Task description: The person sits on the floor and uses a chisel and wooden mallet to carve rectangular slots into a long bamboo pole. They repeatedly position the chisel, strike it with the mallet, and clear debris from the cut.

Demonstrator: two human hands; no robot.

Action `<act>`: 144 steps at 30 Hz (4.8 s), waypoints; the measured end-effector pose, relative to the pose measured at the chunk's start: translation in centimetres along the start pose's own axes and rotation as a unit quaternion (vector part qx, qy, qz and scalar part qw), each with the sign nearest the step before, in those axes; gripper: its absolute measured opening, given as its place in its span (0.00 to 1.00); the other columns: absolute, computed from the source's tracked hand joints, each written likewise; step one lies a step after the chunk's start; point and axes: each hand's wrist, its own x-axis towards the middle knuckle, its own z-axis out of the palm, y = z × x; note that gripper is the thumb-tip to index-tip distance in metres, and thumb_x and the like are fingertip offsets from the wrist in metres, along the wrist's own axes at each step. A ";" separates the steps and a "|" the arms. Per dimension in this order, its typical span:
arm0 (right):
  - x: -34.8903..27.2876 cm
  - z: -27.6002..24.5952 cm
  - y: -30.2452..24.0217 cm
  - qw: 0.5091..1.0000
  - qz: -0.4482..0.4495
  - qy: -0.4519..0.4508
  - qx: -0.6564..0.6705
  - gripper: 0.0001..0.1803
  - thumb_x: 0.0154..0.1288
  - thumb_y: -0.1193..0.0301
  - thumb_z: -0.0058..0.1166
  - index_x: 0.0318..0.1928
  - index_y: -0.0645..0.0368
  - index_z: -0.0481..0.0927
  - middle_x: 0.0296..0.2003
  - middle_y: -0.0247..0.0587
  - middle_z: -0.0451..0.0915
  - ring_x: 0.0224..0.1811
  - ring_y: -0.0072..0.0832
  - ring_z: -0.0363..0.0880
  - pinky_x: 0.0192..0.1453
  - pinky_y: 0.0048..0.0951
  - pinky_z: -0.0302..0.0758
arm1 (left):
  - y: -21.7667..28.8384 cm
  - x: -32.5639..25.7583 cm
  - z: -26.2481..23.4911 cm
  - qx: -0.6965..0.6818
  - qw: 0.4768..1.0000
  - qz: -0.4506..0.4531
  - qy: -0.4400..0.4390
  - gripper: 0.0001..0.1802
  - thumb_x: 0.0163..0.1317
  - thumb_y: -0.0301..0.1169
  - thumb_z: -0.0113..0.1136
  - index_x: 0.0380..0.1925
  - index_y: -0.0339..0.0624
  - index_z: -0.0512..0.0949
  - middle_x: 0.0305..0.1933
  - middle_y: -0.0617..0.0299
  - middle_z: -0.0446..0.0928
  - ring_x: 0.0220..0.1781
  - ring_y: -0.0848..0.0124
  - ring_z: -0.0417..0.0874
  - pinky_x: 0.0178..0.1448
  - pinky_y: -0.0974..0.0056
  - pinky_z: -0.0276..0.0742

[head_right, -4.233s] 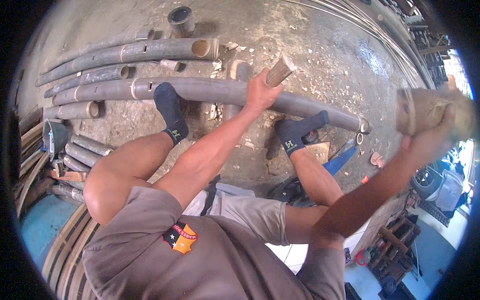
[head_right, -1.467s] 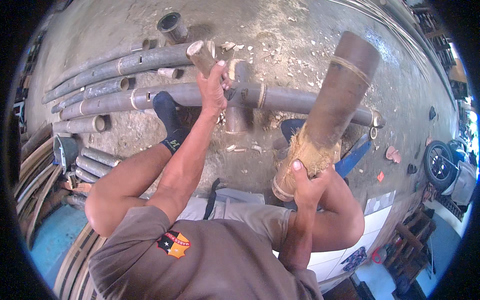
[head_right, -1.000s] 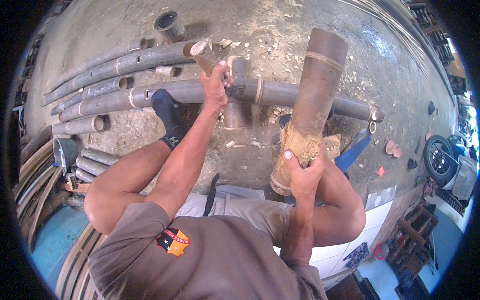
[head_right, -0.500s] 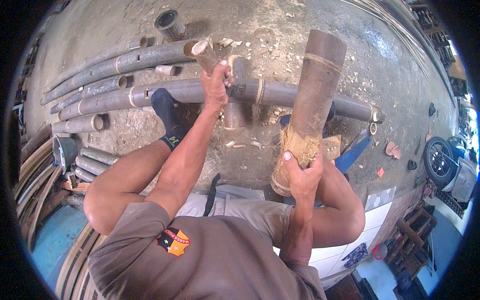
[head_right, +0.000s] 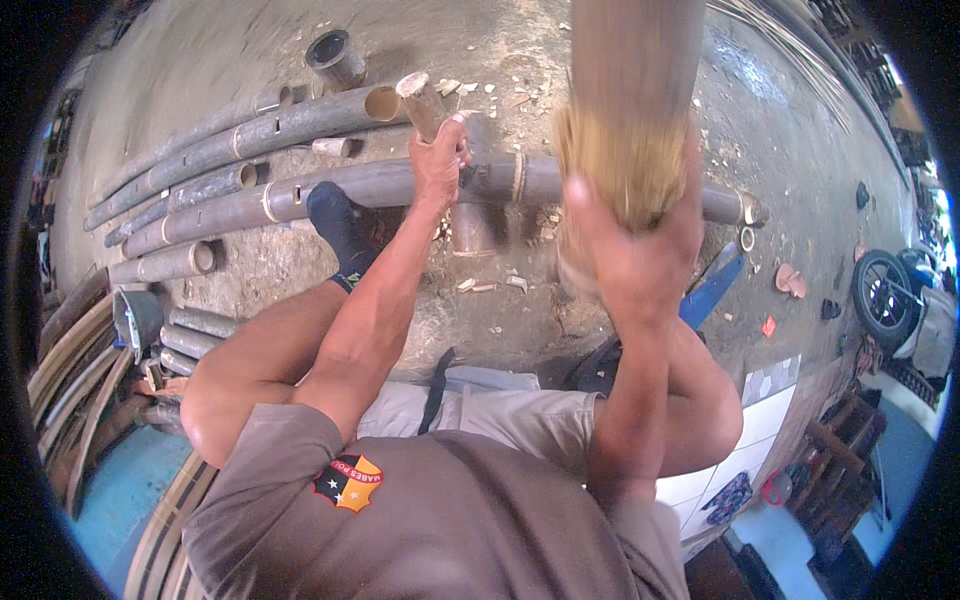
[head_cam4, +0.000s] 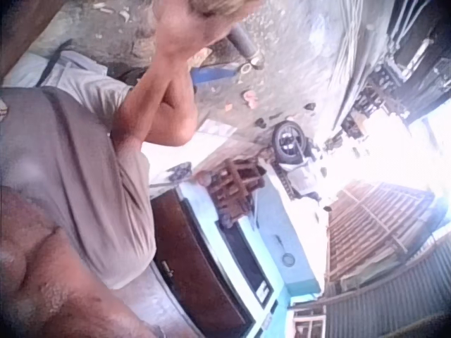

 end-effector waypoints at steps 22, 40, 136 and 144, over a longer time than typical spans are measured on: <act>12.9 4.8 -4.4 0.881 -0.110 -0.314 -0.335 0.36 0.65 0.46 0.60 0.67 0.54 0.79 0.43 0.61 0.89 0.43 0.54 0.90 0.54 0.54 0.85 | -1.6 1.3 0.2 0.091 0.996 0.008 0.005 0.13 0.64 0.35 0.70 0.41 0.42 0.77 0.26 0.69 0.74 0.20 0.80 0.71 0.22 0.69 0.70; 12.7 5.2 0.5 0.857 -0.205 -0.299 -0.366 0.44 0.61 0.45 0.65 0.75 0.50 0.73 0.45 0.62 0.89 0.47 0.53 0.90 0.54 0.51 0.84 | -2.1 0.5 1.4 0.109 0.993 -0.041 0.012 0.12 0.66 0.33 0.69 0.42 0.41 0.77 0.27 0.68 0.74 0.21 0.79 0.71 0.23 0.69 0.71; 10.0 -0.1 0.3 0.887 -0.033 -0.311 -0.340 0.35 0.69 0.56 0.68 0.69 0.66 0.75 0.54 0.52 0.85 0.54 0.35 0.86 0.61 0.38 0.82 | -1.4 -1.0 7.6 0.214 0.973 0.034 0.073 0.26 0.50 0.42 0.73 0.45 0.35 0.81 0.37 0.38 0.87 0.42 0.43 0.90 0.48 0.46 0.84; 16.8 0.1 -2.3 0.958 -0.049 -0.151 -0.237 0.39 0.70 0.49 0.65 0.68 0.68 0.75 0.48 0.60 0.87 0.54 0.45 0.87 0.61 0.41 0.81 | -1.7 0.0 7.4 0.251 0.963 0.018 0.101 0.27 0.48 0.43 0.76 0.45 0.37 0.82 0.37 0.39 0.87 0.43 0.42 0.90 0.49 0.44 0.84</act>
